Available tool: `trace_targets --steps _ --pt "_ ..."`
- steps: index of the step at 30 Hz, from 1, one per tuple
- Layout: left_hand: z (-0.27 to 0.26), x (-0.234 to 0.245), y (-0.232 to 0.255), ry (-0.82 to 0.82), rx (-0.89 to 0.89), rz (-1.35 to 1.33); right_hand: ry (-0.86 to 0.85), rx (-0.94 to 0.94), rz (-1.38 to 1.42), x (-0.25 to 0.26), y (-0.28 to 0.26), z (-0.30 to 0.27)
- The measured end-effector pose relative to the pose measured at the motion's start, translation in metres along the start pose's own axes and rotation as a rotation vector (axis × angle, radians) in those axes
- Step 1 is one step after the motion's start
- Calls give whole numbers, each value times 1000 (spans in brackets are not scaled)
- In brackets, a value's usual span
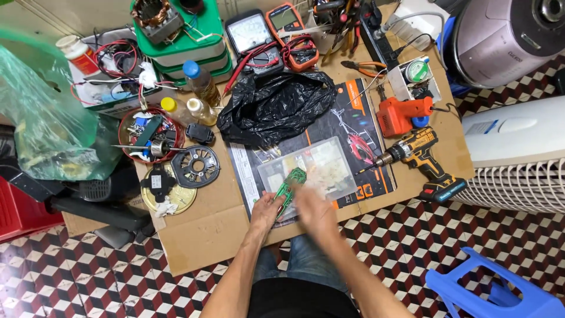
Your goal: The recorder empties a bag of electronic parts and circuit boards, then cleans and inspects individual boards using a brush and other tools.
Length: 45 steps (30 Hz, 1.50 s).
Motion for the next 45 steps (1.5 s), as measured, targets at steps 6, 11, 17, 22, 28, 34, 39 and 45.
trace_targets --steps 6,11,17,22,28,34,39,45 --pt "-16 -2 12 0 -11 43 -139 -7 -194 27 -8 41" --pt "-26 -4 15 44 -59 92 -104 -62 -199 -3 1 13" --pt "-37 -9 20 52 -115 69 -157 -97 25 10 -12 31" --pt "-36 -7 17 102 -178 219 -82 -354 -271 33 26 37" --pt "-25 -7 11 120 -345 219 -121 -24 -99 22 42 32" --pt "-24 -10 7 62 -242 114 -186 -268 -366 31 3 31" --pt "-24 -8 7 121 -245 233 -158 163 28 2 50 -9" --pt "-37 -10 24 71 -74 89 16 -316 -93 42 16 45"
Point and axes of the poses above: each hand's wrist, its own z-axis towards the middle knuckle, its own x-axis out of the back of the hand, y = z × x, the point moved 2 cm from there along z, towards the middle knuckle, and after that the axes turned 1 degree about -z, right-handed, at the moved point
